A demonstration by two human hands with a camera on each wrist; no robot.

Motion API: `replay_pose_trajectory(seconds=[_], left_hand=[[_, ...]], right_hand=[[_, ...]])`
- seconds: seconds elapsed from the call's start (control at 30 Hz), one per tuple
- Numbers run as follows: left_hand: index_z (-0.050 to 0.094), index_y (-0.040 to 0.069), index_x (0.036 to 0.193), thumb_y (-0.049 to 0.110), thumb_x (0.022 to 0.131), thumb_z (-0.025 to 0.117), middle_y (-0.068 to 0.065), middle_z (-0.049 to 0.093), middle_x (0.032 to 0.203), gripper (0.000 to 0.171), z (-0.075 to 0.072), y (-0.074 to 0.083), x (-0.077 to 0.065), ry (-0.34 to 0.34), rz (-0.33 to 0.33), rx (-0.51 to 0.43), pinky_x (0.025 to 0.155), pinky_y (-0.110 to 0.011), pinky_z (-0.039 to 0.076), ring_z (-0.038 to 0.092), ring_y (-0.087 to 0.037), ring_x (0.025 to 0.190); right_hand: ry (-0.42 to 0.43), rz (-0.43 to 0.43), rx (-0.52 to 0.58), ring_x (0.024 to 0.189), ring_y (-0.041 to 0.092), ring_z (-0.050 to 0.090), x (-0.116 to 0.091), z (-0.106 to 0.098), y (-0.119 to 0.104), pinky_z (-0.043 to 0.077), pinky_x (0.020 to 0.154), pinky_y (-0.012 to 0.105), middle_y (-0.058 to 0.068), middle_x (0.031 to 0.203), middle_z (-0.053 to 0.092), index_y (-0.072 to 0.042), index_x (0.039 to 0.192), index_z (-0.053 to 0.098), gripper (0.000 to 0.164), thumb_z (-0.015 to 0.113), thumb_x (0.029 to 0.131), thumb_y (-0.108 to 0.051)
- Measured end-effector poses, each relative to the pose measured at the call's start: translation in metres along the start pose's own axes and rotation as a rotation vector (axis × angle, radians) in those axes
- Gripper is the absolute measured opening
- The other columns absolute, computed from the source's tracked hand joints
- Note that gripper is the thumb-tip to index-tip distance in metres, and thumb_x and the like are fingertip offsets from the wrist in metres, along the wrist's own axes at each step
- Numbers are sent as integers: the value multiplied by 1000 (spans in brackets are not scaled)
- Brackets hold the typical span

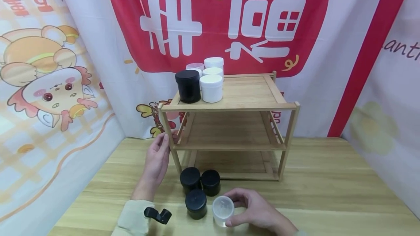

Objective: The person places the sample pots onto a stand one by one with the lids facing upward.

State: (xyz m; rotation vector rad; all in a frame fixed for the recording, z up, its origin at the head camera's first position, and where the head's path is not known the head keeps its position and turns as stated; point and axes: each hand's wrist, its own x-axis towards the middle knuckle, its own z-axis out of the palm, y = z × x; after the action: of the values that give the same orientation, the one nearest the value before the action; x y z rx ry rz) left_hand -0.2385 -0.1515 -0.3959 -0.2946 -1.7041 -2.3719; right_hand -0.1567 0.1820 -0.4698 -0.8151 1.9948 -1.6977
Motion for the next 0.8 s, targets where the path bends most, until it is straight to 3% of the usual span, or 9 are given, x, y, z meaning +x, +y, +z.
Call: replay_pose_trajectory(seconds=[0.07,0.3,0.63,0.8], left_hand=[[62,12,132,28,114,55,-13,60,147,25,-2,-1,0,5,0,3,117,-21,45,61,-13,129],[48,-9,143,28,114,56,-16,58,146,48,-3,0,-1,0,6,-21,117,-21,45,62,-13,127],[54,-1,138,28,114,55,-12,59,146,38,1,0,1,-12,-24,-6,118,-21,44,60,-13,130],[60,9,131,29,114,54,-8,61,145,27,2,0,2,1,-20,-7,116,-22,45,59,-12,130]], right_hand=[[0,0,-7,118,13,70,1,0,-1,54,103,22,18,134,72,-1,137,65,56,89,87,-10],[9,-2,-3,116,14,70,1,1,0,55,102,23,18,133,72,-1,136,66,57,90,85,-10],[42,8,-6,117,14,69,-2,3,4,53,103,22,14,131,73,-1,136,66,60,91,83,-10],[58,14,-16,117,15,70,-1,1,3,54,103,23,16,131,73,-3,136,67,60,92,82,-11]])
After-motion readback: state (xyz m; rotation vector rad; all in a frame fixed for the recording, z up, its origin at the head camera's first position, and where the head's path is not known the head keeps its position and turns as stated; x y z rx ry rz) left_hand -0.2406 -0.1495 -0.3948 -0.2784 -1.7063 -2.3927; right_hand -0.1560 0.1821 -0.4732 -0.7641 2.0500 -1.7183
